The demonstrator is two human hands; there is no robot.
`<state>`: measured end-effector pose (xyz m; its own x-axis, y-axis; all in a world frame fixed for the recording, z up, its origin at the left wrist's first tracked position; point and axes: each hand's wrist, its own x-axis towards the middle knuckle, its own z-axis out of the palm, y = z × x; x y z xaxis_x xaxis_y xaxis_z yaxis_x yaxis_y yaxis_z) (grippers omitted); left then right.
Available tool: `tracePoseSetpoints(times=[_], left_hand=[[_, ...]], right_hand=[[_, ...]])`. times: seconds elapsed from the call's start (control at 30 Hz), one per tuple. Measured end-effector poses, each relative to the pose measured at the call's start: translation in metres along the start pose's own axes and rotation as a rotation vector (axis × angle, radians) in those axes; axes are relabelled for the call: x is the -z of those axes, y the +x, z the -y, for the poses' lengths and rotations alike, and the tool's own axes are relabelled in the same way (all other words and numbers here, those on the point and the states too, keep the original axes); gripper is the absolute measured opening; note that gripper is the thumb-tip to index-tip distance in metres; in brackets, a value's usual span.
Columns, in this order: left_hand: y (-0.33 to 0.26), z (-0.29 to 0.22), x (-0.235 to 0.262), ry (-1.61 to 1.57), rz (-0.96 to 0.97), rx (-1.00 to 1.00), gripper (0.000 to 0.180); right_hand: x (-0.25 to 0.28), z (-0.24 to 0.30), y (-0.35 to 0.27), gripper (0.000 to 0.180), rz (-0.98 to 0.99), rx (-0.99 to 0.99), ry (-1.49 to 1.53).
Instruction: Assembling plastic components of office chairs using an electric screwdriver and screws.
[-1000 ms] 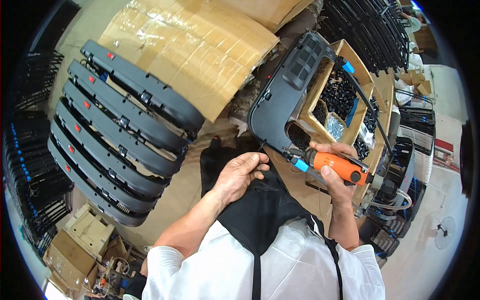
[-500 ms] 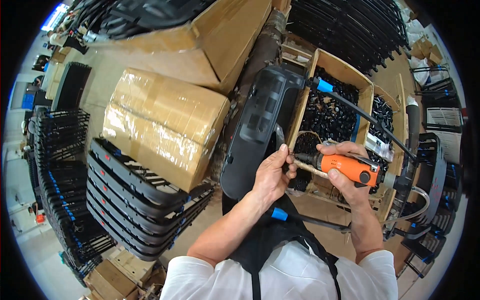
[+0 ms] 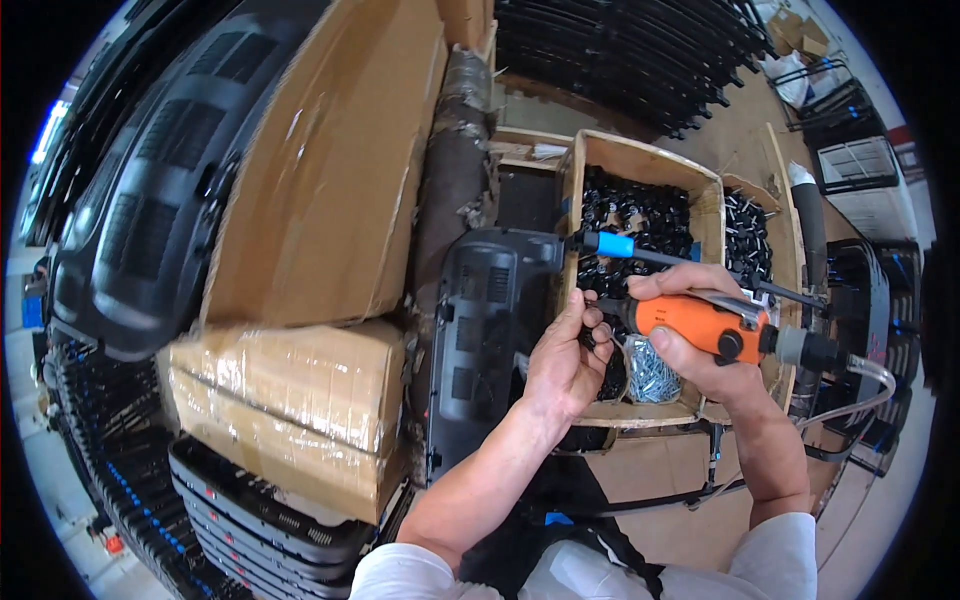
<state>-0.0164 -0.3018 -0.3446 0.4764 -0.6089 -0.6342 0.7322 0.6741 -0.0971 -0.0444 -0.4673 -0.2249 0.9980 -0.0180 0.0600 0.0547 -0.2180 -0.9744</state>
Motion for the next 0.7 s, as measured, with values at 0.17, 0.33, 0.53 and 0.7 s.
tracePoseSetpoints(times=[0.17,0.33,0.53,0.7], left_hand=[[0.013,0.006,-0.018,0.165,-0.066,-0.119,0.032],[0.009,0.003,0.015,0.361,-0.032,-0.103,0.034],[0.007,-0.002,0.034,0.399,-0.042,-0.152,0.025],[0.009,-0.011,0.041,0.375,-0.040,-0.197,0.024]], right_hand=[[0.006,-0.013,0.047,0.045,-0.086,-0.074,-0.008],[0.003,-0.032,0.084,0.042,-0.083,-0.098,0.013],[0.000,-0.050,0.103,0.041,0.021,-0.119,-0.005],[-0.006,-0.058,0.108,0.029,0.096,-0.115,-0.027]])
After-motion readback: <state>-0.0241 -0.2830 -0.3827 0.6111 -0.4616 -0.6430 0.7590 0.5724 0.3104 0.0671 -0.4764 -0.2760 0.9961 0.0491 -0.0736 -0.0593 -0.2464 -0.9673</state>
